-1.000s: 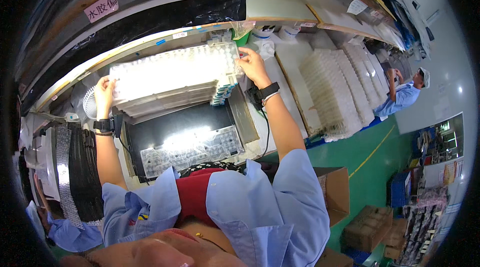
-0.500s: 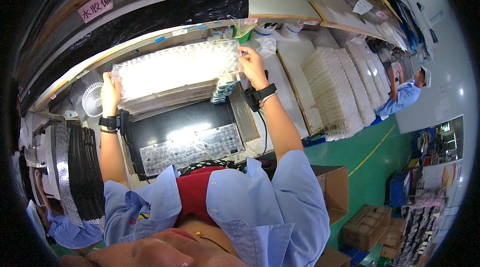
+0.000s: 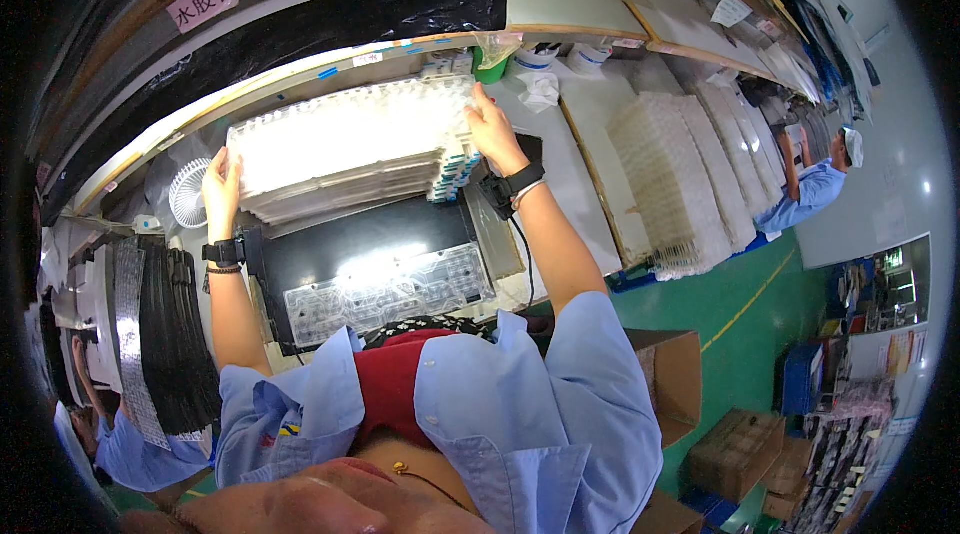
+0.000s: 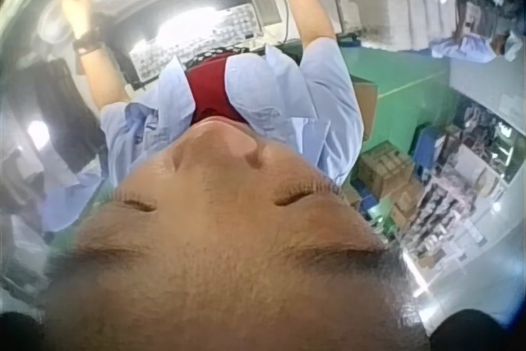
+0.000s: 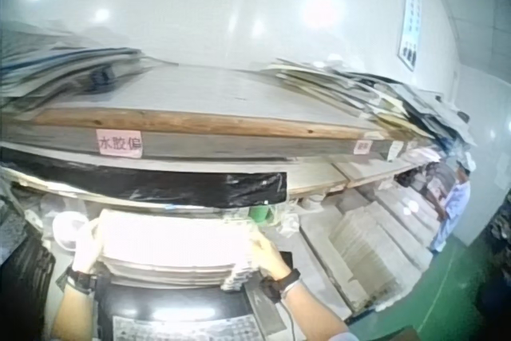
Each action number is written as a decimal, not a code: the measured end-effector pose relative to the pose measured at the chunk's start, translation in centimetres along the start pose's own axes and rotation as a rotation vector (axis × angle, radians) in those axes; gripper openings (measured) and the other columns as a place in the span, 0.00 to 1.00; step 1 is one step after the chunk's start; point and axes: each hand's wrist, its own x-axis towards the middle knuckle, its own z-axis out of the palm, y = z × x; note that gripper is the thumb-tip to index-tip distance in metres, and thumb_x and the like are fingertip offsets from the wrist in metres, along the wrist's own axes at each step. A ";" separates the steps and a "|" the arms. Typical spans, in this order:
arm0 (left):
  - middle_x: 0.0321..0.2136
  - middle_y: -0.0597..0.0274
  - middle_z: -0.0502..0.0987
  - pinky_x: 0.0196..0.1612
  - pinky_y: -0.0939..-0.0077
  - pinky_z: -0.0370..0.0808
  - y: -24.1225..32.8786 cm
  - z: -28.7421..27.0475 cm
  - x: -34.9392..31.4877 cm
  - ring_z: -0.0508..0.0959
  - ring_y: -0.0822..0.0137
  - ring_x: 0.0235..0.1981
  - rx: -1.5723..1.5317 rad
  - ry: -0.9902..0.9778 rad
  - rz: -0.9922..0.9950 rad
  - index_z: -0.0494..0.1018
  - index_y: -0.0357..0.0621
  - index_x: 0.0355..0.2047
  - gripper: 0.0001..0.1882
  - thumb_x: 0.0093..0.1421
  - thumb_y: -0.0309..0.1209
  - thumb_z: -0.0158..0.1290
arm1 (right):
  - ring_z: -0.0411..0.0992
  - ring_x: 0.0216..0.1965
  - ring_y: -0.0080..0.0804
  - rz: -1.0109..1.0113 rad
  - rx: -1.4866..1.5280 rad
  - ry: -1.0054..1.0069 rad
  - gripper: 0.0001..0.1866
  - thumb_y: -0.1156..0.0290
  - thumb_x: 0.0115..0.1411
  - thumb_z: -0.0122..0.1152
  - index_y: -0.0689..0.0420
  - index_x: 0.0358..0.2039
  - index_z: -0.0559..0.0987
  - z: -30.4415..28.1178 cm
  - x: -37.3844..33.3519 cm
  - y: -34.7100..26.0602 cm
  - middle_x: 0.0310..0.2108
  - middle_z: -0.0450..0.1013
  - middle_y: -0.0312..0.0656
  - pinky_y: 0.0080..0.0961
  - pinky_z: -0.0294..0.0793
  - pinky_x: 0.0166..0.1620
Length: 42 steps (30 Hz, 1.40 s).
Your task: Inspecting and sorting clear plastic light fixtures or components on an assembly line.
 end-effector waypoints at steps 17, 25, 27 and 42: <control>0.47 0.41 0.69 0.51 0.74 0.63 1.8 1.4 -0.7 0.70 0.59 0.48 -0.192 0.133 -0.070 0.61 0.29 0.52 0.28 0.62 0.44 0.42 | 0.61 0.53 0.24 0.110 0.523 0.123 0.24 0.67 0.63 0.45 0.60 0.58 0.58 0.7 0.1 0.4 0.55 0.61 0.41 0.18 0.61 0.53; 0.44 0.48 0.72 0.52 0.70 0.63 1.4 3.0 -1.3 0.69 0.58 0.50 -0.187 0.298 0.082 0.76 0.41 0.38 0.17 0.60 0.40 0.44 | 0.62 0.52 0.24 0.131 0.488 0.153 0.23 0.67 0.63 0.44 0.61 0.57 0.60 1.3 0.5 0.4 0.54 0.63 0.41 0.19 0.60 0.53; 0.43 0.47 0.72 0.52 0.69 0.63 1.4 2.6 -1.3 0.69 0.56 0.49 -0.109 0.314 0.116 0.76 0.41 0.37 0.17 0.60 0.39 0.44 | 0.62 0.52 0.24 0.129 0.445 0.151 0.23 0.67 0.63 0.44 0.61 0.57 0.60 1.4 0.4 0.2 0.54 0.63 0.41 0.19 0.60 0.53; 0.45 0.49 0.68 0.49 0.70 0.64 -10.7 -5.8 -29.5 0.68 0.61 0.46 -0.118 0.380 -0.523 0.65 0.35 0.47 0.18 0.59 0.32 0.48 | 0.71 0.32 0.23 -0.275 -0.379 -0.106 0.10 0.70 0.55 0.56 0.59 0.37 0.78 -5.1 -7.7 -8.2 0.34 0.75 0.40 0.19 0.70 0.35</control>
